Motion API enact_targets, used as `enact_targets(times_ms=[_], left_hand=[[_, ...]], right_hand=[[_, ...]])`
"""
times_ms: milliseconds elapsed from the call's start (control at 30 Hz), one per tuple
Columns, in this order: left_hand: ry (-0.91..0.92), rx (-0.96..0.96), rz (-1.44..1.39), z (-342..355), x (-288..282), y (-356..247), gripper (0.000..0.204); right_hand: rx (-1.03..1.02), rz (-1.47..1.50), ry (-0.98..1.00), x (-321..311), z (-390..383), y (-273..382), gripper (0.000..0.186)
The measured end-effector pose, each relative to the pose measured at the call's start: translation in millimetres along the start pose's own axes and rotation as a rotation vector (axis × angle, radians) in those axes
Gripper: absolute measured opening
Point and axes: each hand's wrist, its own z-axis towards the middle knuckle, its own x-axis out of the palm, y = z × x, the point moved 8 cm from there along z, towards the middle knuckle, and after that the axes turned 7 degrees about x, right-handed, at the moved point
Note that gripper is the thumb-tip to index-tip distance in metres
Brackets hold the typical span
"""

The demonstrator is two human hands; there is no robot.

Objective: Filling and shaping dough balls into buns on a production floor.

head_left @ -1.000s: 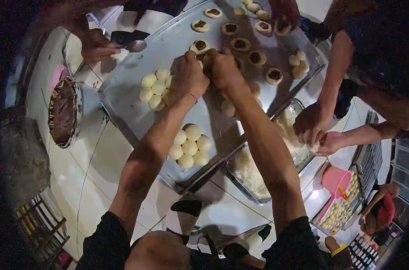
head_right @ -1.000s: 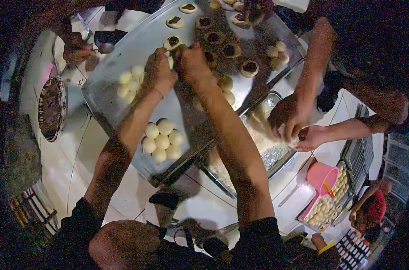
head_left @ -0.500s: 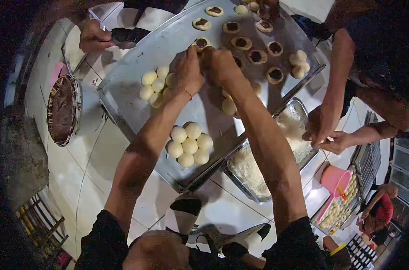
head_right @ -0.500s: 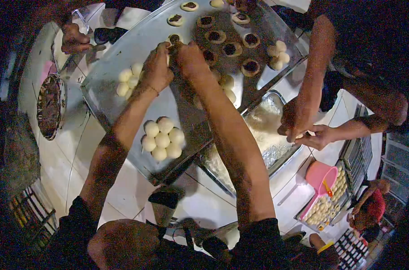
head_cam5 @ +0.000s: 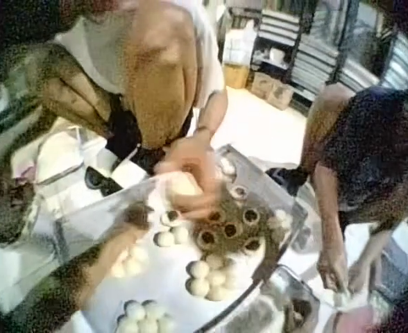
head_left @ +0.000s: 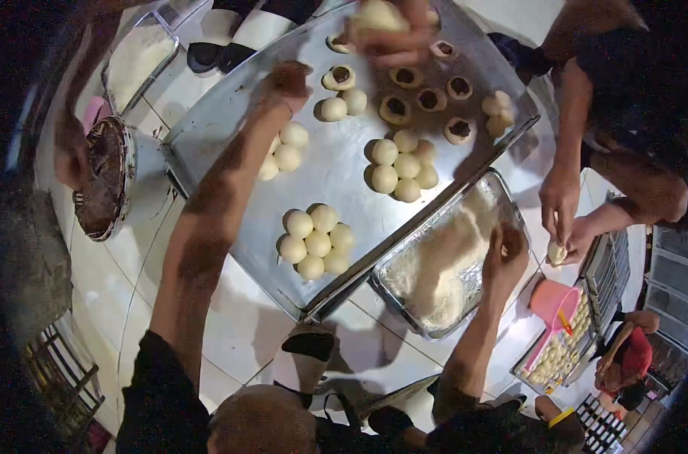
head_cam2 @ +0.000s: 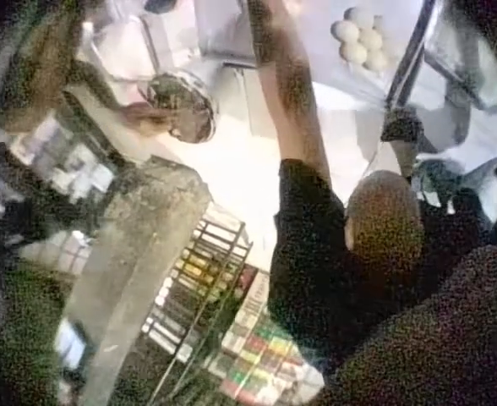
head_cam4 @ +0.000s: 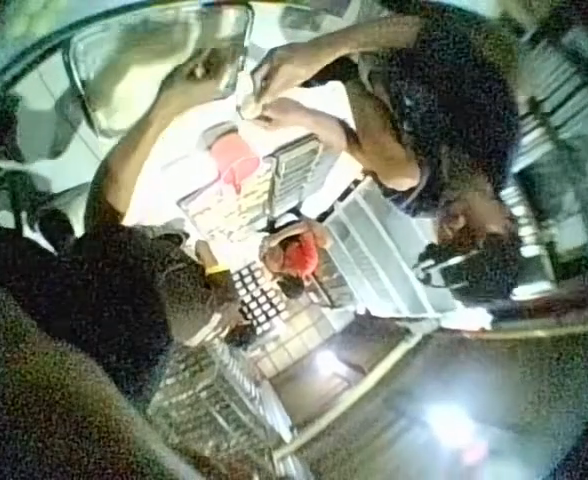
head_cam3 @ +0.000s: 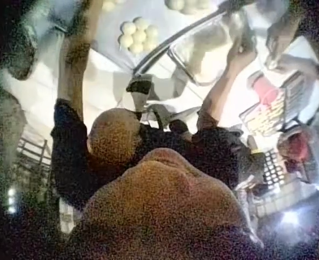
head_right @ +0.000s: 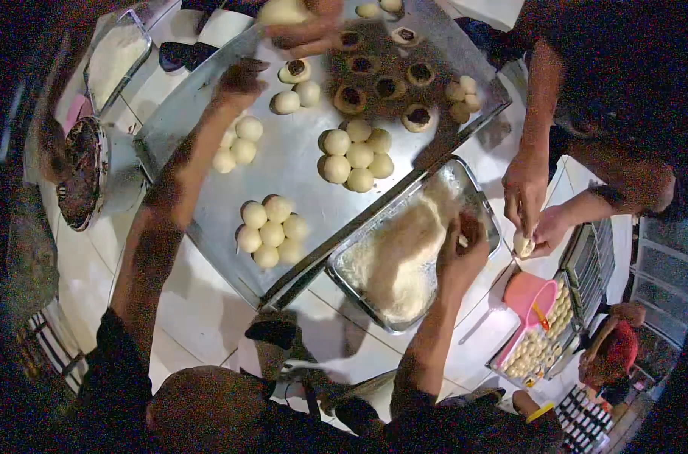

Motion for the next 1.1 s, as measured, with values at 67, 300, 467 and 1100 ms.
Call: enact_targets(times_ms=[67, 300, 467, 1100], left_hand=[[-0.054, 0.145, -0.121, 4.3, -1.2, -29.6, 0.047], [-0.649, 1.011, -0.923, 23.2, -20.5, 31.2, 0.027], [-0.001, 0.482, -1.970, -77.7, 20.5, -89.2, 0.022], [0.554, -0.005, -1.745, -245.5, 220.6, -194.5, 0.041]], right_hand=[[0.121, -0.126, -0.071, -21.9, -7.8, -36.5, 0.019], [0.041, -0.167, 0.203, 4.0, -58.4, -53.6, 0.019], [-0.220, -0.391, 0.322, 4.6, -65.2, -88.9, 0.020], [0.005, -0.012, 0.283, -15.7, -59.9, -4.4, 0.024]])
